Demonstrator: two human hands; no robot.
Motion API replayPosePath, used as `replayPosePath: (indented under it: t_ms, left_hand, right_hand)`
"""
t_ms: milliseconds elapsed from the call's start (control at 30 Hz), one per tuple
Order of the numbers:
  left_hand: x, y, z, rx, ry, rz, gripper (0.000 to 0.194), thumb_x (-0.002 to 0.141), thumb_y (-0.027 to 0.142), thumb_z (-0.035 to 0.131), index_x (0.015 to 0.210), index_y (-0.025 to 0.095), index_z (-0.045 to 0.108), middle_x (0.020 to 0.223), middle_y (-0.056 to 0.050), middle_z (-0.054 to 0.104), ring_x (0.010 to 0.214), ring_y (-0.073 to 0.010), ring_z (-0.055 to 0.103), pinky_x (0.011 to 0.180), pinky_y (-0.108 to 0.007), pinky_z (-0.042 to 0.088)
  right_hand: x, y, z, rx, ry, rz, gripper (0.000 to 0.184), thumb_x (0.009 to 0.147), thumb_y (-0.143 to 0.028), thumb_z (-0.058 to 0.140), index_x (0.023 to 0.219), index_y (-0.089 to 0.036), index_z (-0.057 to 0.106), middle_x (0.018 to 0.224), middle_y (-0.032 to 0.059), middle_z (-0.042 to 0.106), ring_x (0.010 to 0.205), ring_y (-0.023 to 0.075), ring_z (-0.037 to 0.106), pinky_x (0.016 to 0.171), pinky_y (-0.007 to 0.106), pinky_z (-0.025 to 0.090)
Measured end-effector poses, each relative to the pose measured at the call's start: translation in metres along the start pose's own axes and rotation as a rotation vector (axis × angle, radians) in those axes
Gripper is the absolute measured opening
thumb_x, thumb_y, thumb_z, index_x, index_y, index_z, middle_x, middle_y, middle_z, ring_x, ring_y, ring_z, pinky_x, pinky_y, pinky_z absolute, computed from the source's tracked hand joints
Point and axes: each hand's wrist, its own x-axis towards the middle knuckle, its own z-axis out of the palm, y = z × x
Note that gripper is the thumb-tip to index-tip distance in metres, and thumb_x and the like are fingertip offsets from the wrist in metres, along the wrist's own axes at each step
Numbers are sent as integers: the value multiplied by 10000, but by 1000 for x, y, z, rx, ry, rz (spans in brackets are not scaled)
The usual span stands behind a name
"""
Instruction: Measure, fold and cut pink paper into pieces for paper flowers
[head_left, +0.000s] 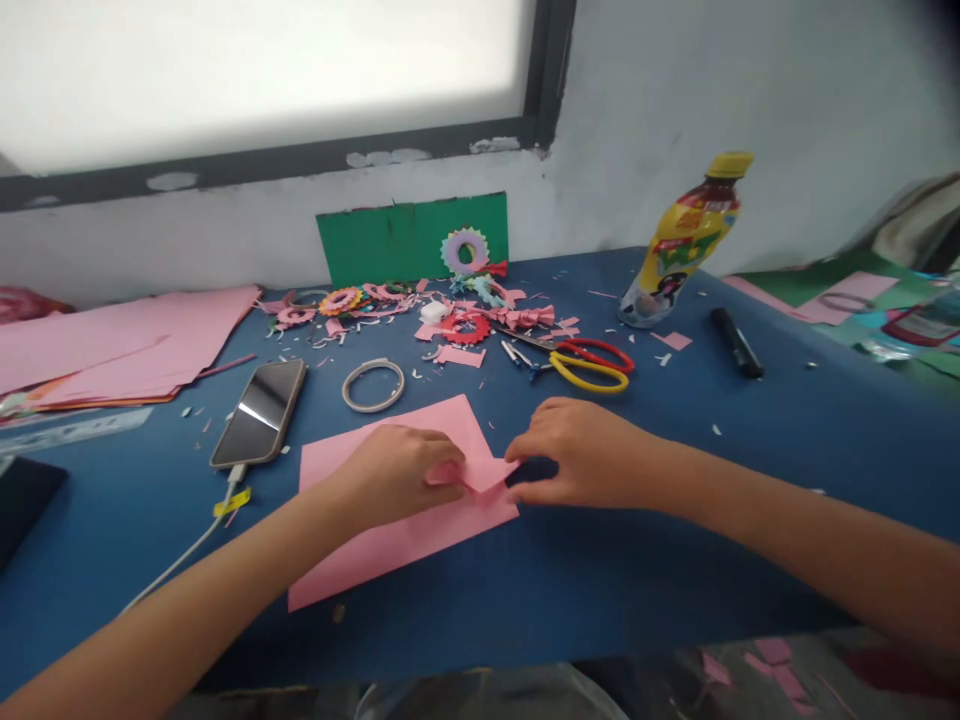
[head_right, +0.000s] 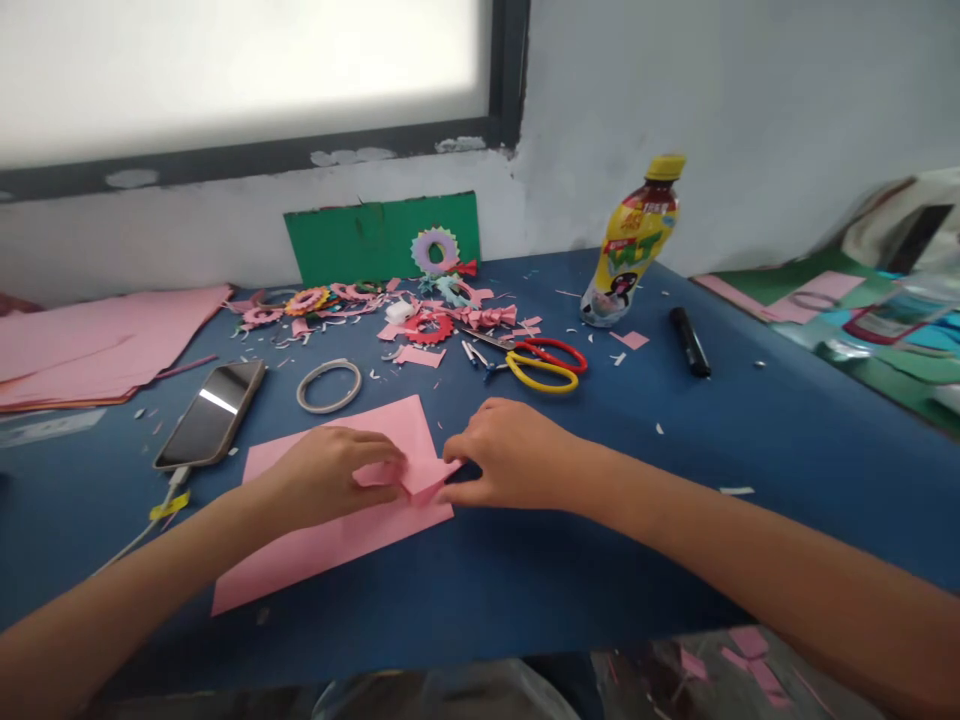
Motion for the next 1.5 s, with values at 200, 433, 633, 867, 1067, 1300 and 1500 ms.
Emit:
replayPosePath:
  t_ms: [200, 433, 633, 867, 1067, 1300, 1500]
  left_hand:
    - [19, -8, -14, -234, -107, -12, 195, 797, 292, 524, 885, 191, 666, 880, -53, 683, 748, -169, 616, 636, -225, 429]
    - [32, -9, -17, -518, -189, -285, 180, 764, 306, 523, 828, 190, 645, 732, -4, 639, 630, -134, 558, 519, -195, 379]
    - [37, 1, 5, -364, 8, -464, 157, 736, 259, 486, 620, 184, 562, 568, 18, 552, 505, -117, 472, 454, -217, 296]
    - [29, -9, 11, -387, -40, -417, 218, 778, 322, 498, 643, 182, 597, 595, 14, 581, 528, -116, 479, 472, -218, 286]
    - [13, -15, 7, -357, -80, -426, 178, 767, 323, 517, 716, 191, 623, 657, 14, 625, 568, -123, 505, 490, -214, 280]
    - [5, -15, 17, -262, 1, -321, 169, 812, 313, 499, 745, 201, 607, 696, 9, 630, 596, -136, 529, 523, -224, 300]
    - [-3, -18, 21, -258, 32, -222, 107, 805, 278, 537, 780, 202, 609, 750, 2, 623, 648, -140, 544, 560, -224, 349]
  right_hand:
    - [31, 2, -7, 348, -80, 80, 268, 723, -329, 641, 960, -203, 640, 848, 21, 685, 706, 158, 611, 579, 226, 400]
    - [59, 33, -9, 491, -31, 40, 139, 807, -157, 534, 861, -177, 660, 788, 15, 692, 709, 126, 623, 639, 204, 432]
    - [62, 42, 1, 405, 81, 50, 140, 824, -153, 526, 894, -183, 643, 887, 30, 694, 805, 149, 636, 705, 227, 449]
    - [56, 46, 17, 247, 110, -68, 96, 816, -224, 579, 873, -171, 634, 859, 46, 664, 812, 172, 584, 726, 274, 443]
    - [43, 27, 31, 258, 119, 43, 9, 779, -158, 607, 780, -165, 613, 778, 21, 641, 737, 146, 565, 668, 247, 434]
    - [31, 11, 46, 186, 260, 4, 86, 826, -140, 523, 786, -169, 594, 761, 23, 652, 717, 140, 570, 673, 251, 435]
    - [28, 16, 51, 128, 320, -114, 190, 887, -174, 451, 997, -182, 606, 867, 39, 670, 772, 134, 577, 706, 258, 451]
